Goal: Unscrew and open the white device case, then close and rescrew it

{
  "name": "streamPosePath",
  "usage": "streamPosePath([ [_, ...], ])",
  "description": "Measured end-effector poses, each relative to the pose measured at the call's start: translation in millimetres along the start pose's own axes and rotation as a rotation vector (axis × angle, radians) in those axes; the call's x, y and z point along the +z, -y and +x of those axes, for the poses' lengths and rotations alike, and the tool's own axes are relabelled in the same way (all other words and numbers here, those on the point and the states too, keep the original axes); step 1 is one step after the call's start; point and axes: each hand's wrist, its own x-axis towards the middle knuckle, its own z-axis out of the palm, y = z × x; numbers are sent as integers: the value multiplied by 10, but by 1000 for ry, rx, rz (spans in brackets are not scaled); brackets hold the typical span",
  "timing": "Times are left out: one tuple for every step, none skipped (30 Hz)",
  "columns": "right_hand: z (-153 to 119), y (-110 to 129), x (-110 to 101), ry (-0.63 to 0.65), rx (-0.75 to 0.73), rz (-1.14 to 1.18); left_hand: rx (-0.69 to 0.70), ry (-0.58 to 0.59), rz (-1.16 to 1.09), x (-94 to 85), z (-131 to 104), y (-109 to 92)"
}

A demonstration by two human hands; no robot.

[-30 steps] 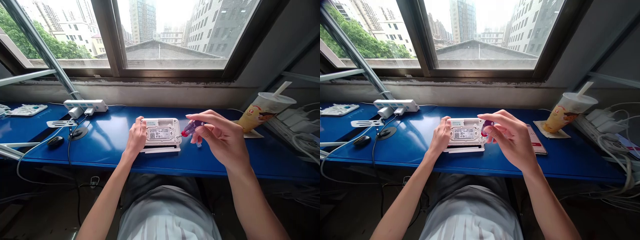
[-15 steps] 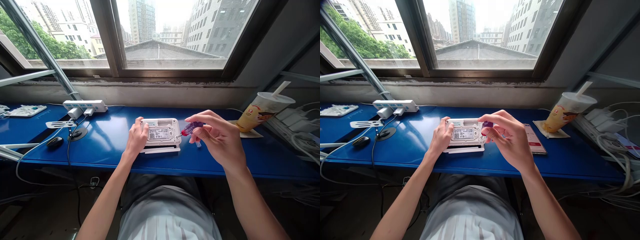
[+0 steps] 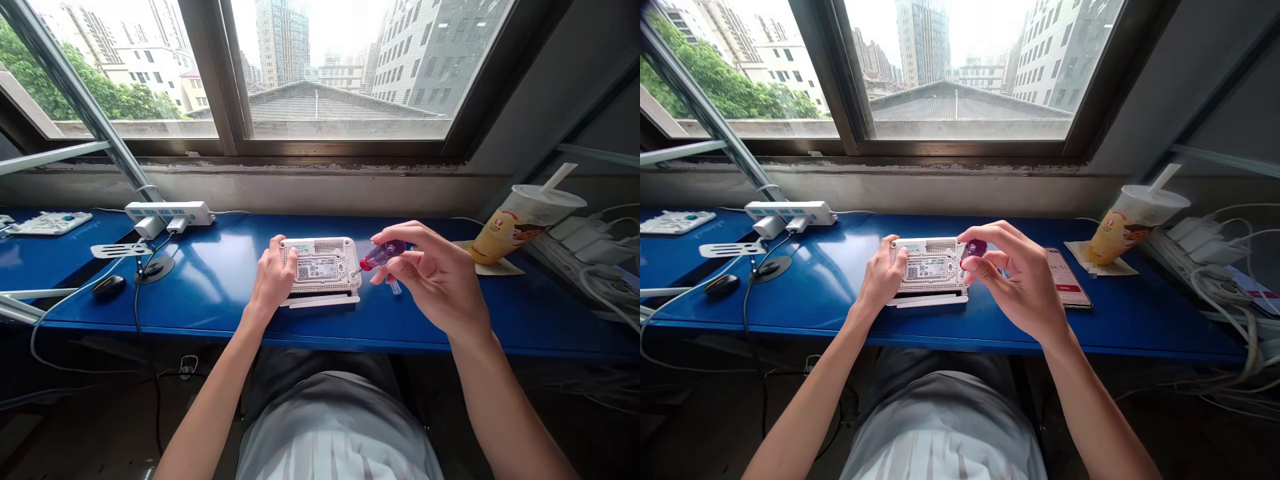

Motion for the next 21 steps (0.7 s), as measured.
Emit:
streamPosePath([
  [2,-1,5,-16,-11,4,2,-2,3,-1,1,-1],
  [2,-2,5,-27,-16,1,5,-4,6,-1,1,-2],
  [1,-2,2,-34,-14,-9,8,-5,8,-1,2,-3],
  [-2,-3,-5,-38,-4,-22,9,-6,9,-1,3,-4],
  [-4,-3,-14,-38,11,-30,9,-5,9,-1,4,-4],
  [-7,-4,-24,-31,25,-31,8,-3,7,-1,5,-4],
  [-10,-5,-33,-15,39,-25,6,0,6,-1,6,-5],
  [-11,-5,-41,7,48,-17,3,2,5,-1,6,-5],
  [-11,-5,-46,29,52,-12,1,4,6,-2,6,-5],
  [-11,-4,-48,51,51,-12,0,5,6,-3,6,-6],
  [-11,-3,-49,64,51,-19,-1,6,6,-3,5,-6],
  [-9,-1,-47,68,52,-31,-1,6,5,-4,4,-7],
  [-8,1,-45,66,52,-41,-1,6,4,-4,3,-8],
  [-6,2,-42,61,47,-46,-1,6,4,-5,2,-9],
  [-4,3,-40,54,42,-47,0,6,3,-5,0,-11],
  [-1,2,-38,44,30,-45,2,5,2,-5,-1,-12],
  [1,0,-36,29,14,-43,5,4,0,-6,-2,-13],
  [4,-3,-35,8,-3,-43,8,4,-3,-6,-3,-13],
  [6,-7,-35,-15,-18,-45,11,3,-8,-7,-3,-14],
  [7,-10,-35,-33,-29,-50,13,4,-12,-8,-4,-14],
  [7,-14,-36,-43,-36,-55,13,3,-15,-9,-4,-14],
])
